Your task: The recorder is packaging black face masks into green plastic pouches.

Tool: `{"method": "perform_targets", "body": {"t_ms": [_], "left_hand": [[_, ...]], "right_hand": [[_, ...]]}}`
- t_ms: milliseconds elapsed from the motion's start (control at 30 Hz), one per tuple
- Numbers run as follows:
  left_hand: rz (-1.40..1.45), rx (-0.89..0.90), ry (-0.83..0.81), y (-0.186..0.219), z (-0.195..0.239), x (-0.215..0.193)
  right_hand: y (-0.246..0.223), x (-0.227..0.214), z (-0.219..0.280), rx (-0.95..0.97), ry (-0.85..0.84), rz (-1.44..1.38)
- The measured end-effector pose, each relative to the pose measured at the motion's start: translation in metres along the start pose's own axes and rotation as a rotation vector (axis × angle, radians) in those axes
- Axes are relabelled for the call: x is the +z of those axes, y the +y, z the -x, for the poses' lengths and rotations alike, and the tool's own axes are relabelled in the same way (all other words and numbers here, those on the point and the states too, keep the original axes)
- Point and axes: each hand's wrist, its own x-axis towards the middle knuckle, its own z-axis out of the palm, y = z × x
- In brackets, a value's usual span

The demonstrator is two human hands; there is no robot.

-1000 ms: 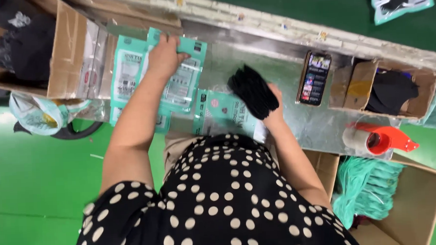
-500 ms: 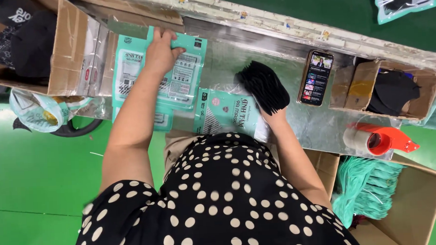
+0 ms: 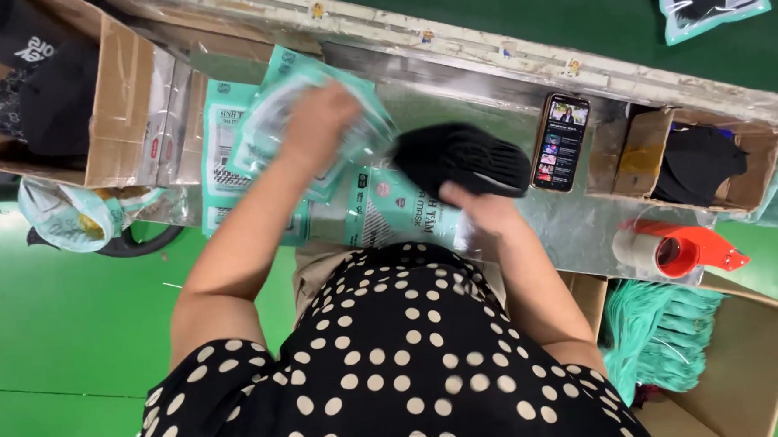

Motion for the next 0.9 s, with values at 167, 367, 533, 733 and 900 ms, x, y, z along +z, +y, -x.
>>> {"method": "perform_targets", "body": {"t_ms": [167, 367, 533, 733, 900], "left_hand": [[0.103, 0.301, -0.139, 0.053, -0.008, -0.018], [0.252, 0.46, -0.209, 0.065, -0.018, -0.015], [0.3, 0.309, 0.055, 0.079, -0.047, -0.04], [0.472, -0.131, -0.022, 0.055, -0.029, -0.005], [0.291, 0.022, 0.018, 0.093, -0.048, -0.014]], "right_hand": [[-0.031, 0.006, -0.013, 0.188, -0.133, -0.288], [0.018, 0.033, -0.012, -0.075, 0.03, -0.255], [-0.043, 0.024, 0.001, -0.196, -0.138, -0.489], [-0.017, 0.018, -0.001, -0.264, -0.142, -0.366], [-0.044, 0.014, -0.003, -0.121, -0.489, -0.107]]}}
